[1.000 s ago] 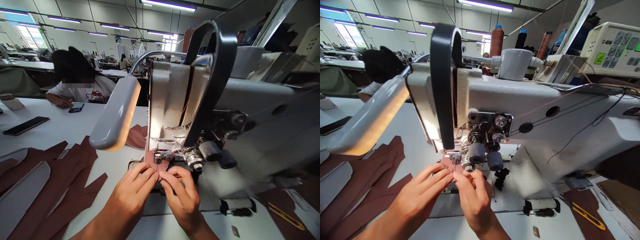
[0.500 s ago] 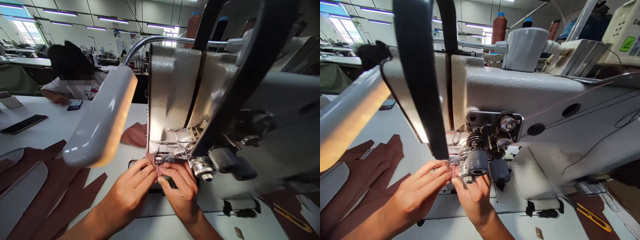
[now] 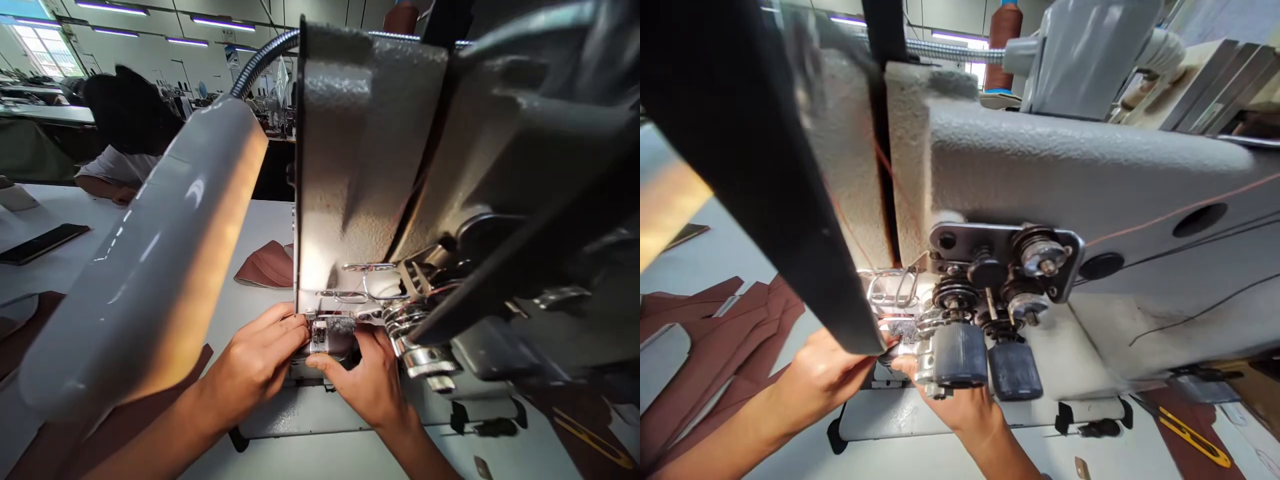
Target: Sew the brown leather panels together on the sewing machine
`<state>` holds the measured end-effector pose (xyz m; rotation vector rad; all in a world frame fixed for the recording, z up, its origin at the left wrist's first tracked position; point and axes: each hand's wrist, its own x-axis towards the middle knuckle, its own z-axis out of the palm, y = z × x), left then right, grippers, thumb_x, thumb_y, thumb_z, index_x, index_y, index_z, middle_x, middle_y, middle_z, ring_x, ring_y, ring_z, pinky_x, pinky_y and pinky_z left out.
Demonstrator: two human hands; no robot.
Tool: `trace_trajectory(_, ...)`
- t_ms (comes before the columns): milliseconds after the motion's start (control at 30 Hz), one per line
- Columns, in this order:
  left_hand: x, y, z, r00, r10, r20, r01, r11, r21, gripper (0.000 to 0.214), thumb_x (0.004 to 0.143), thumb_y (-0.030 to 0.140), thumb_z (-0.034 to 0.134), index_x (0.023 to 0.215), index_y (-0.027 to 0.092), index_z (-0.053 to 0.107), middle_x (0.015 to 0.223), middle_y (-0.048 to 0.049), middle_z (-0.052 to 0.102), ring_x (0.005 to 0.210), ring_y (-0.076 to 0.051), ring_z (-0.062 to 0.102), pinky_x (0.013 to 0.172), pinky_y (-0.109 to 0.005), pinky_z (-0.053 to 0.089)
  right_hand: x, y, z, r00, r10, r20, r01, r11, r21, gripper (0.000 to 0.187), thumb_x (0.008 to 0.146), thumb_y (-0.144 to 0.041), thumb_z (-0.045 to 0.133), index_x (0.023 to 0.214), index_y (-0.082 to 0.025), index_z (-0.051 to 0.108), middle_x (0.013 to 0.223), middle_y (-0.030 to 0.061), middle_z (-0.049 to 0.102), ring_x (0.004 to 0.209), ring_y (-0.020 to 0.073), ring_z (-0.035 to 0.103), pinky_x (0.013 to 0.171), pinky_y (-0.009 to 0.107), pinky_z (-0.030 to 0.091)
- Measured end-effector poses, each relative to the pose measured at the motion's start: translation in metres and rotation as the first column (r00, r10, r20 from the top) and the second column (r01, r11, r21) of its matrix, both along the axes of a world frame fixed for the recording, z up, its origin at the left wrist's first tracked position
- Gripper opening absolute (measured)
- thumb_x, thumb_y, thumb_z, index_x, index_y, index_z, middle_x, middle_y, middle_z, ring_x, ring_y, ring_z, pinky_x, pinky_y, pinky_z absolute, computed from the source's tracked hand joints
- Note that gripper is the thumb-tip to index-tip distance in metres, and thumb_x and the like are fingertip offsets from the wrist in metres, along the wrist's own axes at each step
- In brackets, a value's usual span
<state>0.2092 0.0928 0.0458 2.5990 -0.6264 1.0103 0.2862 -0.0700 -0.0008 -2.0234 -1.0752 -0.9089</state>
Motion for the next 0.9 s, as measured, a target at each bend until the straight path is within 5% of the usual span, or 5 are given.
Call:
trace_trajectory(167, -0.002, 0.001, -0.002, 0.999, -0.028, -0.026, 0.028, 0.999, -0.021, 0.025, 0.082, -0.004, 0.041, 0.093, 0.014, 0.054, 0.092, -0.0071, 0.066, 0.096, -0.018, 0.059, 0.086, -0.027, 0.051, -0.001, -0.002, -0.004, 0.993, -0.043, -0.112, 0.037, 0.998, -0.056, 0.042, 0.079, -0.056, 0.054, 0.091, -0.016, 0.062, 0.08, 0.0109, 0.066, 0.073, 0.0255, 0.063, 0.067, 0.037, 0.05)
trace_trajectory(533, 0.0, 0.002, -0.006, 0.995, -0.054, -0.087, 0.048, 0.996, -0.077, 0.025, 0.084, 0.0, 0.041, 0.095, 0.014, 0.059, 0.088, -0.0063, 0.067, 0.091, -0.017, 0.059, 0.077, -0.025, 0.052, -0.001, -0.002, -0.007, 0.962, -0.038, -0.269, 0.028, 0.999, -0.041, 0.045, 0.072, -0.058, 0.062, 0.089, -0.016, 0.066, 0.086, 0.0105, 0.069, 0.082, 0.026, 0.064, 0.076, 0.039, 0.05)
trace_trajectory(733, -0.006, -0.007, -0.003, 0.986, 0.026, -0.167, -0.024, 1.0, 0.014, 0.024, 0.088, 0.003, 0.037, 0.091, 0.012, 0.059, 0.092, -0.0051, 0.066, 0.097, -0.013, 0.057, 0.091, -0.023, 0.047, -0.002, -0.004, -0.014, 0.974, -0.061, -0.217, 0.054, 0.998, -0.038, 0.051, 0.074, -0.06, 0.058, 0.09, -0.012, 0.068, 0.086, 0.0121, 0.069, 0.078, 0.0266, 0.065, 0.074, 0.038, 0.05)
trace_trajectory(833, -0.027, 0.001, -0.013, 0.928, 0.234, -0.289, -0.193, 0.968, 0.162, 0.029, 0.09, 0.013, 0.038, 0.114, 0.014, 0.053, 0.117, -0.0056, 0.06, 0.117, -0.014, 0.049, 0.102, -0.026, 0.039, -0.006, -0.012, -0.015, 0.982, -0.083, -0.171, 0.068, 0.994, -0.088, 0.05, 0.079, -0.058, 0.054, 0.095, -0.012, 0.067, 0.09, 0.0121, 0.069, 0.081, 0.0261, 0.065, 0.077, 0.036, 0.048)
trace_trajectory(900, -0.051, 0.021, -0.027, 0.78, 0.511, -0.361, -0.423, 0.856, 0.298, 0.036, 0.088, 0.016, 0.042, 0.123, 0.006, 0.047, 0.127, -0.0153, 0.053, 0.123, -0.023, 0.044, 0.102, -0.036, 0.041, -0.011, -0.02, -0.013, 0.999, -0.035, -0.039, 0.033, 0.998, -0.044, 0.041, 0.081, -0.046, 0.06, 0.102, -0.011, 0.064, 0.095, 0.0119, 0.068, 0.084, 0.0245, 0.064, 0.081, 0.034, 0.046)
